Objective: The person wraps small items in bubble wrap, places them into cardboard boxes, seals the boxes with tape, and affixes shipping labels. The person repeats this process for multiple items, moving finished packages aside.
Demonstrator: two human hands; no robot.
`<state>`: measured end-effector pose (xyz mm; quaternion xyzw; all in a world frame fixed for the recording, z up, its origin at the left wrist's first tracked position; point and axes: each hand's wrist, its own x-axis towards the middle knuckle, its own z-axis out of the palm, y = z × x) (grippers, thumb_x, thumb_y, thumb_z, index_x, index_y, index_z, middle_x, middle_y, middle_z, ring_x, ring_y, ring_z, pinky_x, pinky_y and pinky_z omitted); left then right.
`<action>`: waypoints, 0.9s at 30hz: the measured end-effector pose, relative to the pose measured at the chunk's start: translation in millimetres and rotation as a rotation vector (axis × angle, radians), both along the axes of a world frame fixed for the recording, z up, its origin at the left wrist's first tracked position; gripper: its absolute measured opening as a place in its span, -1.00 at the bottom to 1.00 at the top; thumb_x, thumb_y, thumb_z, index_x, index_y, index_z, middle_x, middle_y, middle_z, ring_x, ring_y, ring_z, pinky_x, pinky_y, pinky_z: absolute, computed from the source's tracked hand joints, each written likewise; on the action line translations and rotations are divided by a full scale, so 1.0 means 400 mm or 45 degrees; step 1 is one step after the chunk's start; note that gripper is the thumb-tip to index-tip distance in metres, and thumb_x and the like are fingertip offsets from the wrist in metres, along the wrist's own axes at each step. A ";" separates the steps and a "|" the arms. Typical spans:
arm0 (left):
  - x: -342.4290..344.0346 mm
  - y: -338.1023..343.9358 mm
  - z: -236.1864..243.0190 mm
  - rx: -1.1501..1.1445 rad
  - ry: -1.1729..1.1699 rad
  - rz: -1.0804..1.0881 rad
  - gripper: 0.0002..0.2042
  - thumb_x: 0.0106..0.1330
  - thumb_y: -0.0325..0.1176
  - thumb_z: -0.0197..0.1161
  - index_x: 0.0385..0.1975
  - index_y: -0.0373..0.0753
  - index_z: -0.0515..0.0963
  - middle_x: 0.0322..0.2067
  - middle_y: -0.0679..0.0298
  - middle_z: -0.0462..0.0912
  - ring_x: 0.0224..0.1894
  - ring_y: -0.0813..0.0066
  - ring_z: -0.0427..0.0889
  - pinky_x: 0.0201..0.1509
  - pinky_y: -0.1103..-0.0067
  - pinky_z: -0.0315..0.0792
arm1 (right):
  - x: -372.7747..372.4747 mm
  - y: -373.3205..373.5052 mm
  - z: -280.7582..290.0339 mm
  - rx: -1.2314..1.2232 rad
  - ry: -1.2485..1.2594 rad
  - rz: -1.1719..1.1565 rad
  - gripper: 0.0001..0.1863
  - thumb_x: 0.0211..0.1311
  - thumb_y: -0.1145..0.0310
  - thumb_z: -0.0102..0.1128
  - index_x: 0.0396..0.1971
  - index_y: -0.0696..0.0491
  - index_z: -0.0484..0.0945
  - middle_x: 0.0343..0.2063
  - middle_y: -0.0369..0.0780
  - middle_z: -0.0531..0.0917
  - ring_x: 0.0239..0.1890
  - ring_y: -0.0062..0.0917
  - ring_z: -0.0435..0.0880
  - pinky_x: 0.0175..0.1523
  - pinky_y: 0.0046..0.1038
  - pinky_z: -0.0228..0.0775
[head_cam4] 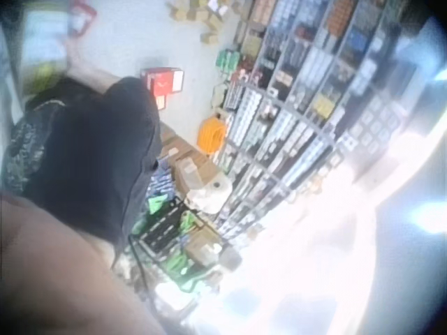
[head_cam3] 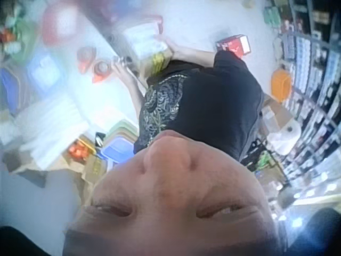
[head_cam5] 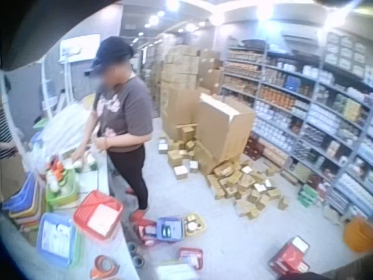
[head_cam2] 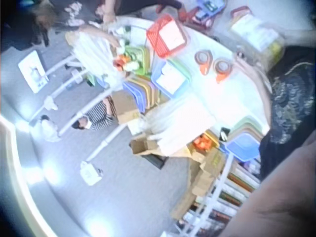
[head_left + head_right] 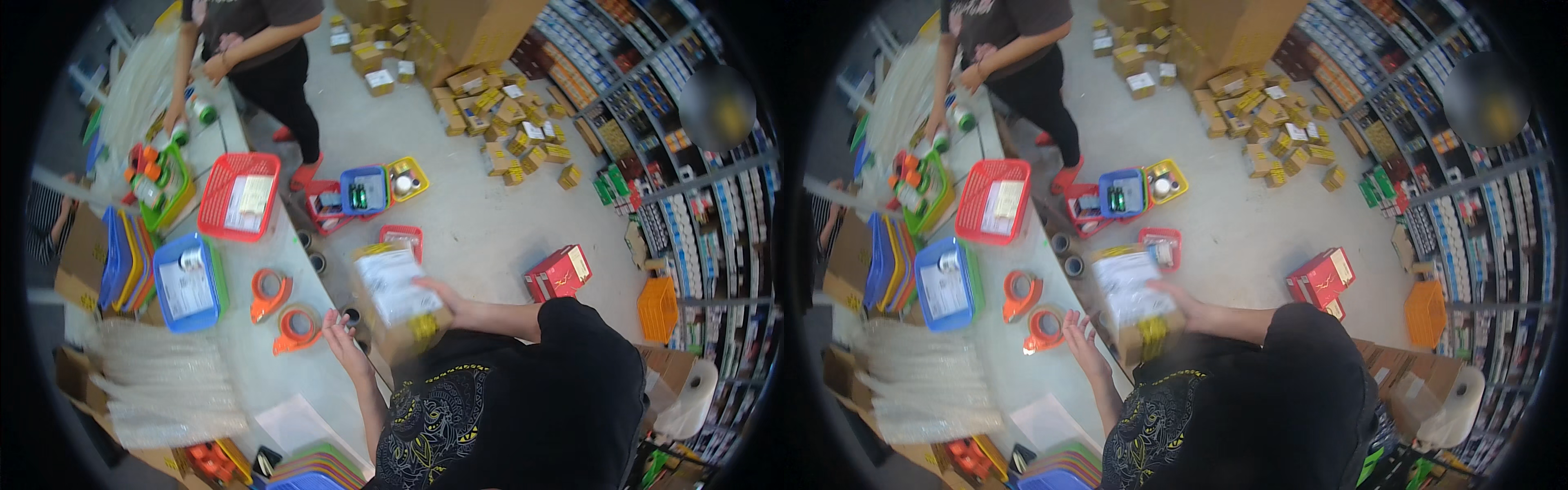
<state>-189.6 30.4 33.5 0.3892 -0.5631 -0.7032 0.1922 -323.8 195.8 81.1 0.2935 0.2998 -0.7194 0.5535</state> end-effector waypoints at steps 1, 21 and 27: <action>-0.019 -0.002 0.003 0.038 0.009 -0.021 -0.60 0.50 -0.22 -0.09 0.23 -0.28 0.27 0.16 0.13 0.39 0.12 0.40 0.44 0.10 0.51 0.30 | -0.051 0.054 -0.006 -0.113 -0.141 -0.089 -0.36 0.23 0.04 0.11 0.27 0.01 0.32 0.18 -0.17 0.49 0.24 -0.26 0.43 0.33 -0.15 0.22; 0.095 -0.076 0.035 0.010 -0.017 0.403 -0.71 0.38 -0.40 0.12 0.05 -0.32 0.43 -0.01 0.24 0.56 0.01 0.43 0.55 0.19 0.49 0.33 | -0.502 -0.914 0.084 -0.334 2.947 0.470 -0.78 0.15 0.35 0.28 -0.26 0.13 0.68 -0.37 -0.09 0.70 -0.34 -0.43 0.70 -0.20 -0.46 0.51; 0.201 0.009 0.056 -0.059 -0.245 0.696 -0.74 0.38 -0.39 0.13 0.02 -0.28 0.45 -0.01 0.23 0.57 0.03 0.43 0.54 0.11 0.49 0.39 | -0.316 -1.408 -0.166 0.265 3.294 1.220 -0.66 -0.02 0.23 0.32 -0.34 0.21 0.66 -0.27 0.07 0.66 -0.18 -0.10 0.67 -0.05 -0.20 0.51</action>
